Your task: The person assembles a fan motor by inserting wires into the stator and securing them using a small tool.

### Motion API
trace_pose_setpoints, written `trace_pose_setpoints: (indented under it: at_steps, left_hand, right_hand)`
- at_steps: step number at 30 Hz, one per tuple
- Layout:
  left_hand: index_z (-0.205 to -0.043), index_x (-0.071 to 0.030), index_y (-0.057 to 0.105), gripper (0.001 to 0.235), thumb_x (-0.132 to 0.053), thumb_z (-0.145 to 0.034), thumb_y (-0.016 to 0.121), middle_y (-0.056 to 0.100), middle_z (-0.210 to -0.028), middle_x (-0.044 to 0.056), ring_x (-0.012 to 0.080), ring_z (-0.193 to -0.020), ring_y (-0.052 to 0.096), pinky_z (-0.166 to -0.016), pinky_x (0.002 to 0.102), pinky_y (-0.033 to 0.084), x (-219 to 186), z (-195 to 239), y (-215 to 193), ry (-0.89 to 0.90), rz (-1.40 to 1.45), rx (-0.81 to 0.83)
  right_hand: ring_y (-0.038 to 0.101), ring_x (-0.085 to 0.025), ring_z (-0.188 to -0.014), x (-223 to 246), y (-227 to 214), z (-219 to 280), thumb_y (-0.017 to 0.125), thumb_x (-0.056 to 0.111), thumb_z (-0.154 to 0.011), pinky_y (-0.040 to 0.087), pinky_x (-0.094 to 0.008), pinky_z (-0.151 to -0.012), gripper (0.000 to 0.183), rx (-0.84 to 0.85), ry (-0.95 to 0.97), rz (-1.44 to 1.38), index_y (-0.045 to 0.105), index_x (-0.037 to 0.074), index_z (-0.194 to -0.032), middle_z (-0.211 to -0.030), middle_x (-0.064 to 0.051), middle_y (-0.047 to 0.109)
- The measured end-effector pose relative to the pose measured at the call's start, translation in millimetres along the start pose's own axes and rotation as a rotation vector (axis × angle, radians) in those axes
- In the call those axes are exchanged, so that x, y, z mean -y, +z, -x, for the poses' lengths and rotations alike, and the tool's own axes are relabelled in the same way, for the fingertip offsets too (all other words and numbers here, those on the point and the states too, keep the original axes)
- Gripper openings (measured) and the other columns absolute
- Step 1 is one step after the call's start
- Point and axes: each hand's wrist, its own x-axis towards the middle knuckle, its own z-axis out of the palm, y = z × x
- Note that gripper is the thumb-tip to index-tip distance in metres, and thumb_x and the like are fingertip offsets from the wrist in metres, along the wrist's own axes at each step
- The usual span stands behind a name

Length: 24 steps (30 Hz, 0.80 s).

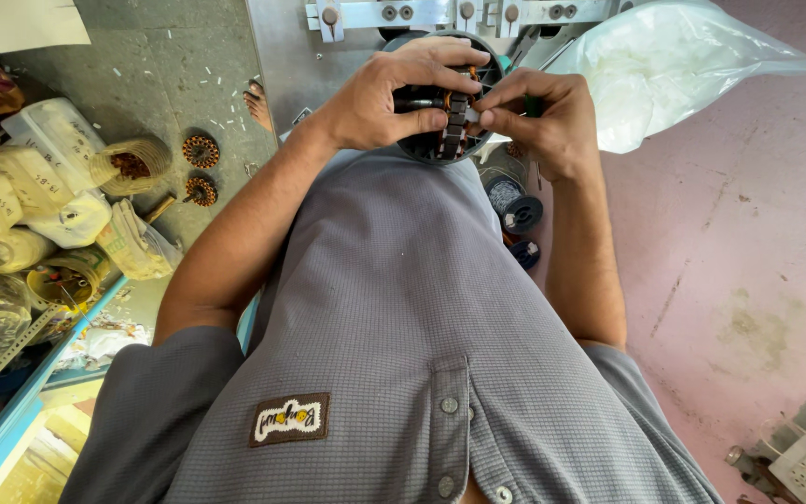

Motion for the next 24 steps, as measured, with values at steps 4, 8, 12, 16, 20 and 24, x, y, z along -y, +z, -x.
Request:
trace_pose_setpoints:
  at_steps: [4,8,12,16,20,24]
  left_hand:
    - [-0.132,-0.017,0.073,0.039,-0.02,-0.095,0.084,0.061,-0.152,0.008,0.0318,-0.151,0.05,-0.13,0.051,0.041,8.1,-1.7,-2.5,0.011,0.084,0.033]
    - [-0.133,-0.017,0.072,0.041,-0.022,-0.094,0.085,0.06,-0.153,0.009,0.032,-0.152,0.05,-0.131,0.051,0.04,9.0,-3.9,-7.3,-0.009,0.131,0.055]
    - [-0.132,-0.017,0.072,0.042,-0.023,-0.092,0.085,0.061,-0.152,0.01,0.0319,-0.149,0.052,-0.129,0.05,0.042,8.6,-3.4,-6.8,-0.047,0.15,0.045]
    - [-0.132,-0.016,0.072,0.043,-0.023,-0.092,0.086,0.06,-0.152,0.011,0.032,-0.147,0.054,-0.127,0.049,0.044,11.6,-2.6,-5.1,-0.044,0.125,0.03]
    - [-0.133,-0.017,0.071,0.047,-0.025,-0.09,0.087,0.063,-0.149,0.01,0.0295,-0.142,0.06,-0.124,0.048,0.047,12.0,-1.3,-2.6,-0.055,0.065,-0.004]
    - [-0.138,-0.02,0.068,0.053,-0.026,-0.087,0.085,0.067,-0.146,0.009,0.0277,-0.136,0.066,-0.123,0.047,0.05,12.1,-1.1,0.4,-0.05,0.003,-0.029]
  right_hand:
    - [0.077,-0.022,-0.084,-2.5,-2.9,-4.3,0.083,-0.007,-0.089,0.066,-0.031,-0.076,0.012,0.003,0.034,0.037,0.075,-0.005,-0.098,-0.093,-0.015,0.075]
    - [0.077,-0.021,-0.083,-0.1,-4.1,-10.8,0.084,-0.007,-0.089,0.067,-0.031,-0.077,0.012,0.026,0.032,0.116,0.075,-0.006,-0.097,-0.092,-0.015,0.075]
    - [0.077,-0.02,-0.079,2.4,-2.4,-17.1,0.087,-0.007,-0.087,0.066,-0.031,-0.075,0.015,0.03,0.067,0.209,0.074,-0.006,-0.094,-0.089,-0.014,0.076]
    - [0.078,-0.018,-0.08,7.7,-2.2,-21.8,0.089,-0.004,-0.085,0.067,-0.031,-0.072,0.03,0.022,0.097,0.134,0.061,0.0,-0.095,-0.087,-0.008,0.072]
    - [0.07,-0.013,-0.082,9.6,-1.2,-17.3,0.09,-0.006,-0.083,0.06,-0.025,-0.073,0.041,0.013,0.091,0.241,0.059,0.002,-0.109,-0.09,-0.005,0.069]
    - [0.062,-0.01,-0.086,1.2,-2.0,-3.5,0.082,-0.006,-0.09,0.05,-0.021,-0.074,0.048,-0.098,0.151,0.034,0.055,0.003,-0.129,-0.105,-0.007,0.067]
